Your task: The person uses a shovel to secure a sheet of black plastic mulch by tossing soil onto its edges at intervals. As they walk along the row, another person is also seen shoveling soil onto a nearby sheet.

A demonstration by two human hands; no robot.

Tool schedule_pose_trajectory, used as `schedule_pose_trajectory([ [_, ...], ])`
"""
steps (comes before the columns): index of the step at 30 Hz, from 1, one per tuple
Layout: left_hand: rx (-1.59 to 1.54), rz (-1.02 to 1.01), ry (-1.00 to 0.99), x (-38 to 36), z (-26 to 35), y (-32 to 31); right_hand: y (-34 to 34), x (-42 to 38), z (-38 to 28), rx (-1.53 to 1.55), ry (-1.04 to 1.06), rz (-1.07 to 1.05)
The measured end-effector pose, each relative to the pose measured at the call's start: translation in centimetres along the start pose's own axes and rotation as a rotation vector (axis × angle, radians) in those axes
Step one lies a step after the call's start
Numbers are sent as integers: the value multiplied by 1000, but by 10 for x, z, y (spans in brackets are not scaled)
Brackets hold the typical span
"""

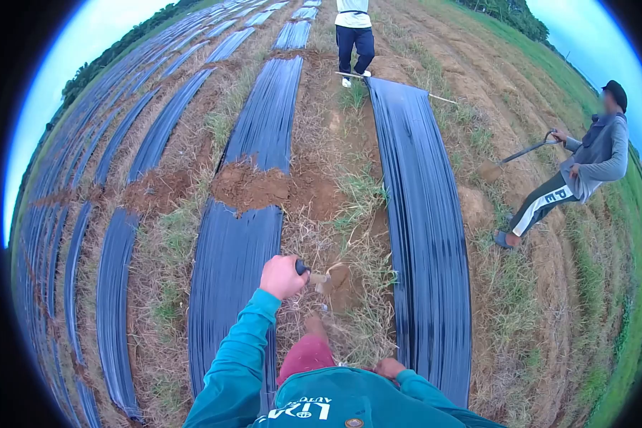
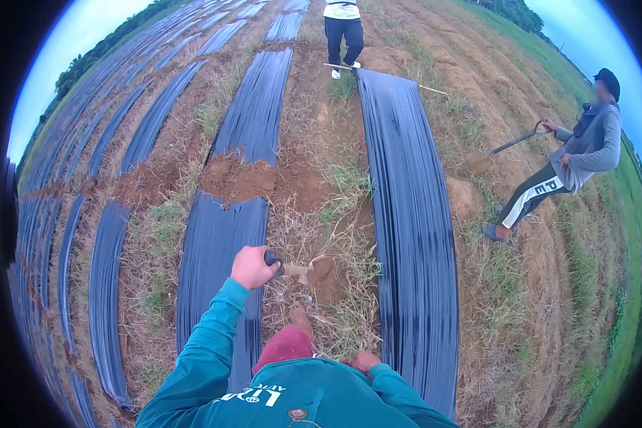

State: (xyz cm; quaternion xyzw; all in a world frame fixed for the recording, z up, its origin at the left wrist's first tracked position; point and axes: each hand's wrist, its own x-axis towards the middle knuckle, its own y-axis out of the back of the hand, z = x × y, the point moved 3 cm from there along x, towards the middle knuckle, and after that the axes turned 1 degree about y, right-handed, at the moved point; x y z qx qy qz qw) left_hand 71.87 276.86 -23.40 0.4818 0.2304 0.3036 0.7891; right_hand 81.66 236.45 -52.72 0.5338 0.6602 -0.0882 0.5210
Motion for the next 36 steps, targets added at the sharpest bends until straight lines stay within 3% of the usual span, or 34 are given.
schedule_pose_trajectory([
  [2, 31, -57, -22, 52, -21, 11, 30, -17, -51, 109, -11, -13],
  [5, 52, -66, -97, 122, -33, 27, 83, -15, -106, -120, 23, 26],
  [7, 45, -117, -125, 152, -33, 27, 106, -25, -130, -57, -44, 47],
  [11, 85, -250, -391, 174, -4, 17, 137, -26, -161, 86, -75, 201],
  [12, 60, -227, -453, 172, 2, 10, 136, -22, -164, 76, -27, 264],
  [15, 22, -248, -515, 166, 21, 16, 148, -7, -190, -173, -26, 137],
  [20, 3, -306, -614, 130, 17, 10, 180, 12, -211, -4, -33, 295],
  [27, 86, -494, -470, 65, -27, 22, 201, 96, -183, -120, 68, 327],
  [30, 46, -716, -457, 23, -41, 14, 172, 86, -170, -24, 46, 312],
  [34, 10, -756, -553, 15, -39, -2, 155, 64, -172, 118, -134, 361],
  [36, -8, -765, -599, 9, -39, -12, 145, 63, -163, 163, -112, 384],
])
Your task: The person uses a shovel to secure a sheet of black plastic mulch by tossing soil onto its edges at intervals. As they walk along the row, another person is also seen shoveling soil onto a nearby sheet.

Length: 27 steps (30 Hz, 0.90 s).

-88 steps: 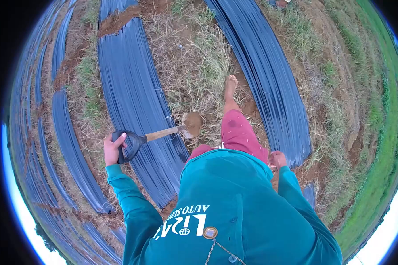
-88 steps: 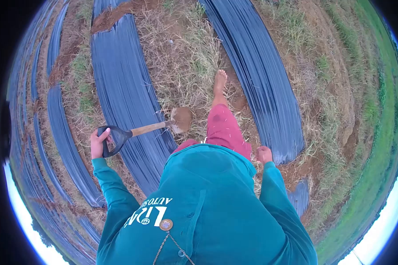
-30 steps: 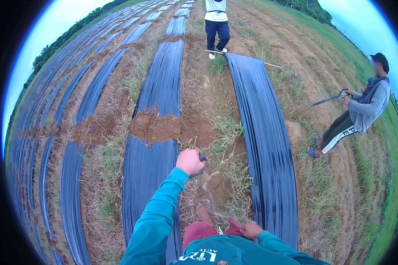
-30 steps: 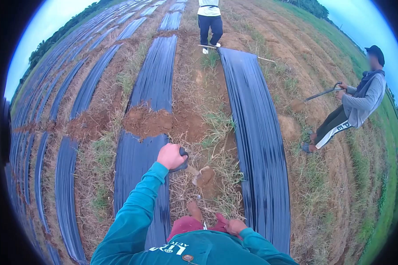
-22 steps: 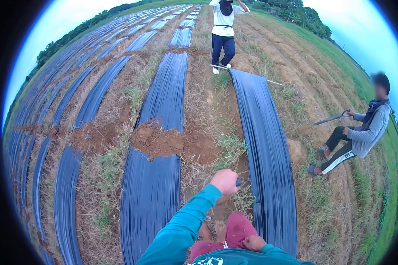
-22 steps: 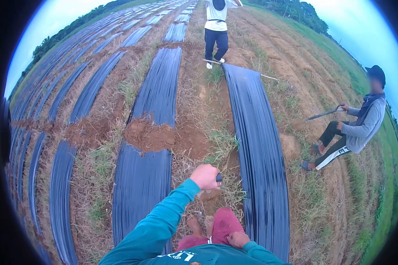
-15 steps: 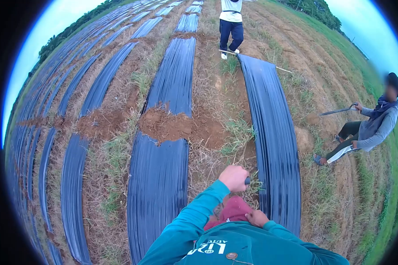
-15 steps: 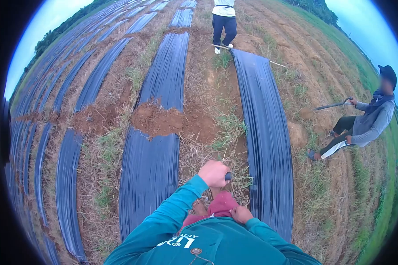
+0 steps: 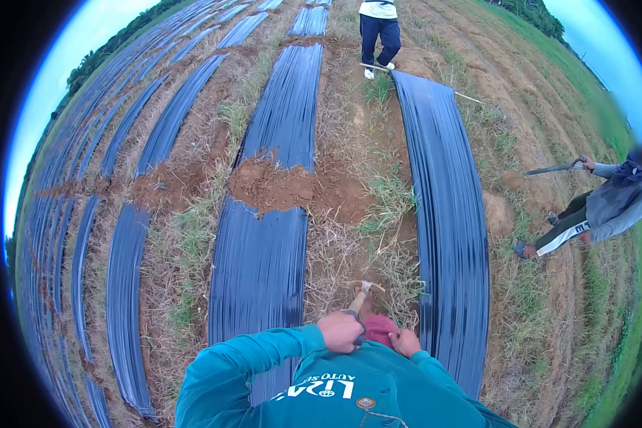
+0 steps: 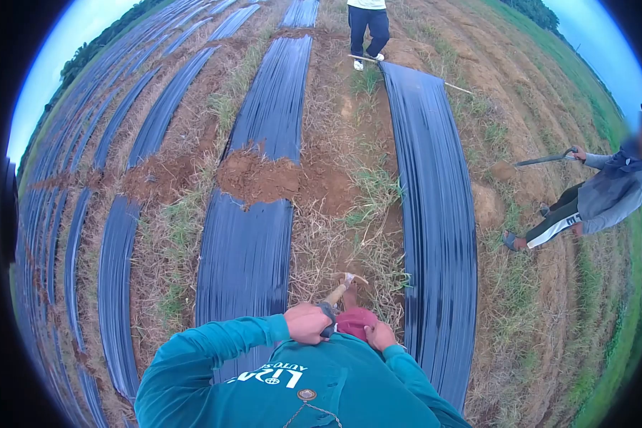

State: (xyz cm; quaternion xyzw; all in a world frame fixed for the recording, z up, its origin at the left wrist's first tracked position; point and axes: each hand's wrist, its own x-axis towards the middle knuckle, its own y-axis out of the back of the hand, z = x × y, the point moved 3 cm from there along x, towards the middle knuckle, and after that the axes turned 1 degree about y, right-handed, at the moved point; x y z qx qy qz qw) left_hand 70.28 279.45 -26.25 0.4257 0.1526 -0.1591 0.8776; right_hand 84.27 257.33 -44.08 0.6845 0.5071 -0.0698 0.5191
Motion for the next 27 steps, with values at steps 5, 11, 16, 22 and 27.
schedule_pose_trajectory([
  [5, 103, 78, -1, -9, 40, 74, 4, -25, 5, 138, -60, 91],
  [11, 11, 416, 368, -53, 38, 189, 0, -8, 4, 105, 83, 151],
  [16, -57, 672, 460, -103, 19, 195, 17, -11, -19, 39, 230, 170],
  [22, 32, 673, 425, -87, 28, 143, 33, -40, -42, -63, 303, 55],
  [27, 55, 534, 346, -21, -10, 45, 15, -50, -32, -171, 281, -15],
])
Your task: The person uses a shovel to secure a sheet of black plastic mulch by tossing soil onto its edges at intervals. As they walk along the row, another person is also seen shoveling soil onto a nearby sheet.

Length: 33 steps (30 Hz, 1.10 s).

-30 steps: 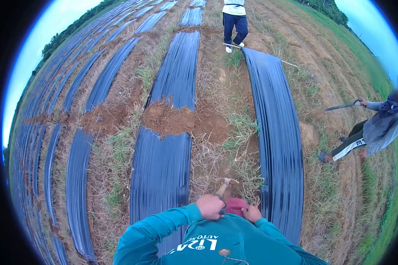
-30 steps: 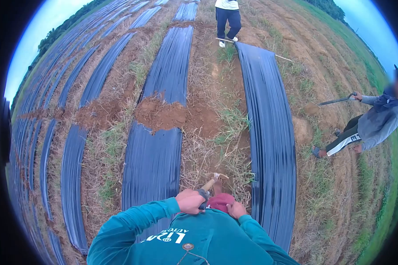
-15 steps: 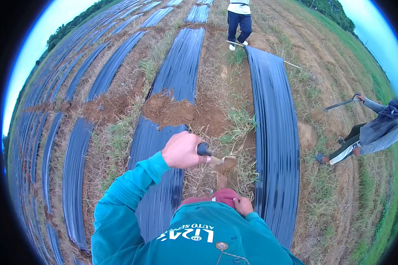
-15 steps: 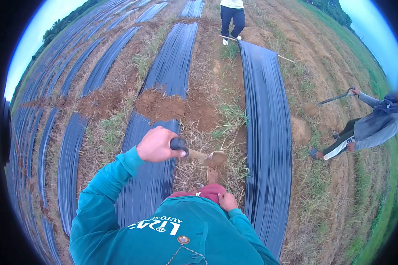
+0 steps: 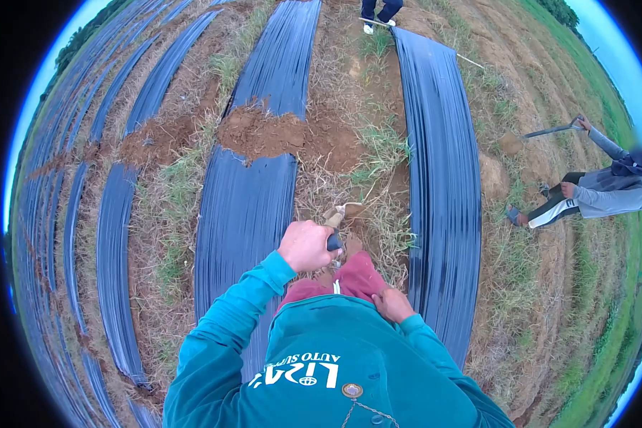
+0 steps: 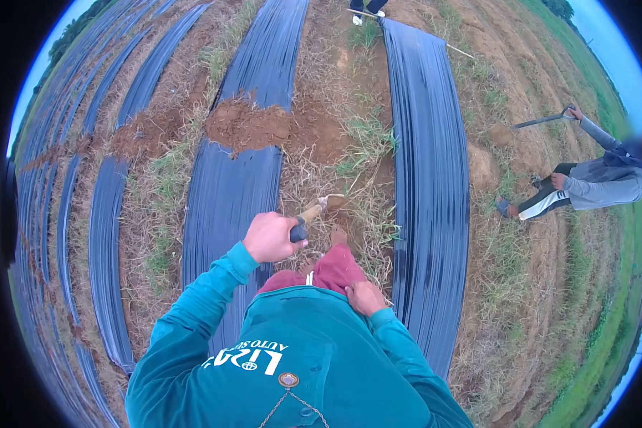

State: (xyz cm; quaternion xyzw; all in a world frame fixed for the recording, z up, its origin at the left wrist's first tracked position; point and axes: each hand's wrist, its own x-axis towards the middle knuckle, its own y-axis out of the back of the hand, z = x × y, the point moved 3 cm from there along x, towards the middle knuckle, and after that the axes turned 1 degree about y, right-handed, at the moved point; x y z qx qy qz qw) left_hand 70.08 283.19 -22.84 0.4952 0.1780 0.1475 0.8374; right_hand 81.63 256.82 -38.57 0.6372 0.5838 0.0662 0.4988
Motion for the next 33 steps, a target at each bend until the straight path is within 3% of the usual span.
schedule_pose_trajectory([
  [3, -28, -21, 27, 2, -11, -20, -3, -18, -10, -3, -56, -50],
  [8, -110, -26, 92, 23, -23, 1, -28, -34, 4, 41, -141, -20],
  [12, -28, -75, 117, 60, -19, 63, -29, -35, 5, 53, -147, -10],
  [16, 113, -47, -42, 94, -17, 100, -34, -32, 1, 110, -171, 19],
  [22, 32, -183, -121, 123, -37, 43, -41, -35, -3, 152, -251, 47],
  [25, 155, -79, -140, 127, -32, 40, -34, -36, -5, 167, -257, 87],
  [33, 77, -122, -149, 151, -22, 34, -17, -25, -27, 235, -286, 119],
])
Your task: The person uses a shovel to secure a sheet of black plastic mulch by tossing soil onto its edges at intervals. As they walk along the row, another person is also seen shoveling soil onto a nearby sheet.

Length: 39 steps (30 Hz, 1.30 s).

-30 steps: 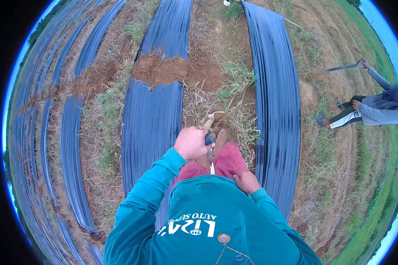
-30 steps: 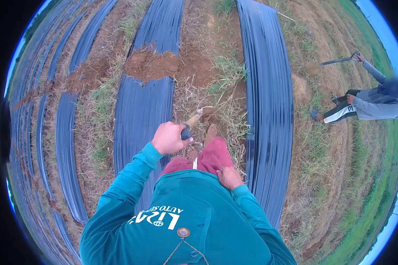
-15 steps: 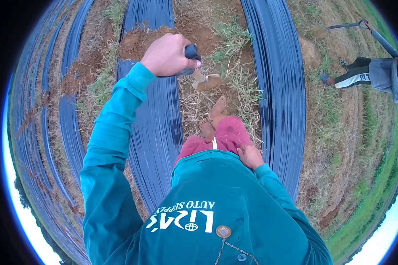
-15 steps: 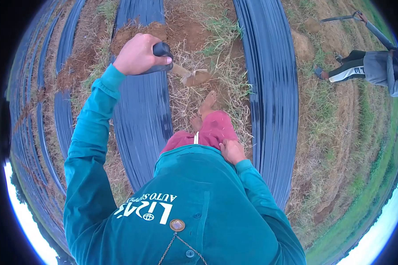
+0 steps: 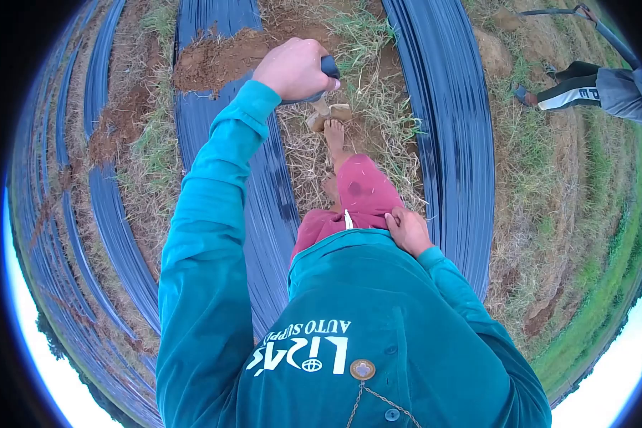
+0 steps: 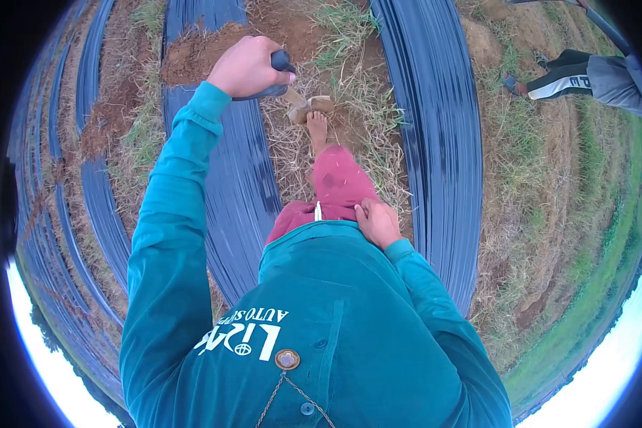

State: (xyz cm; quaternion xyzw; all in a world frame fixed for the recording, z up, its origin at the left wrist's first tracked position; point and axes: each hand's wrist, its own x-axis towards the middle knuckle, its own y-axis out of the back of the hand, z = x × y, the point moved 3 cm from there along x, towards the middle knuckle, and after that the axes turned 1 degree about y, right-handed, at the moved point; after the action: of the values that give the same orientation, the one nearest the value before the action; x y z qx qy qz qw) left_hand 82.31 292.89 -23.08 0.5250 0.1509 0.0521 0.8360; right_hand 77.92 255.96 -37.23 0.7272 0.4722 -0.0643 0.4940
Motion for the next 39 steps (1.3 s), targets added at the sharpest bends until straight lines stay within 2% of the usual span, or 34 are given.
schedule_pose_trajectory([
  [6, 31, -61, 99, -34, 20, -3, -5, 42, -17, -79, 105, -48],
  [11, -65, -123, 121, -69, 16, -6, -6, 54, -19, -77, 100, -49],
  [13, -72, -82, 143, -71, 5, 15, -1, 56, -18, -67, 115, -60],
  [16, -212, 92, 154, -82, -13, 80, -1, 62, -8, -91, 57, -67],
  [18, -278, 41, 276, -95, -29, 113, 8, 64, -8, -91, 46, -77],
  [22, -463, 126, 344, -114, -28, 127, 21, 85, -7, -96, 48, -87],
  [25, -643, 274, 507, -117, -27, 88, 34, 115, -17, -102, 44, -180],
  [26, -801, 328, 646, -123, -30, 58, 37, 128, -22, -99, 41, -225],
  [29, -1263, 588, 978, -126, -4, -23, 27, 183, -25, 12, 168, -107],
  [30, -1366, 629, 1046, -118, 9, -40, 21, 207, -30, 46, 139, -106],
  [31, -1473, 666, 1118, -106, 19, -54, 5, 233, -29, 236, 107, -119],
  [32, -1476, 601, 1103, -91, 27, -60, -15, 253, -31, 430, 69, -144],
  [34, -1483, 461, 1087, -70, 38, -65, -43, 279, -51, 1112, -470, -426],
  [37, -921, -20, 852, -55, 32, -45, -57, 301, -89, 1955, -983, -404],
  [38, -487, -48, 790, -51, 33, -31, -61, 311, -97, 2089, -995, -414],
  [39, -326, 110, 719, -41, 35, -20, -60, 325, -99, 2224, -992, -408],
])
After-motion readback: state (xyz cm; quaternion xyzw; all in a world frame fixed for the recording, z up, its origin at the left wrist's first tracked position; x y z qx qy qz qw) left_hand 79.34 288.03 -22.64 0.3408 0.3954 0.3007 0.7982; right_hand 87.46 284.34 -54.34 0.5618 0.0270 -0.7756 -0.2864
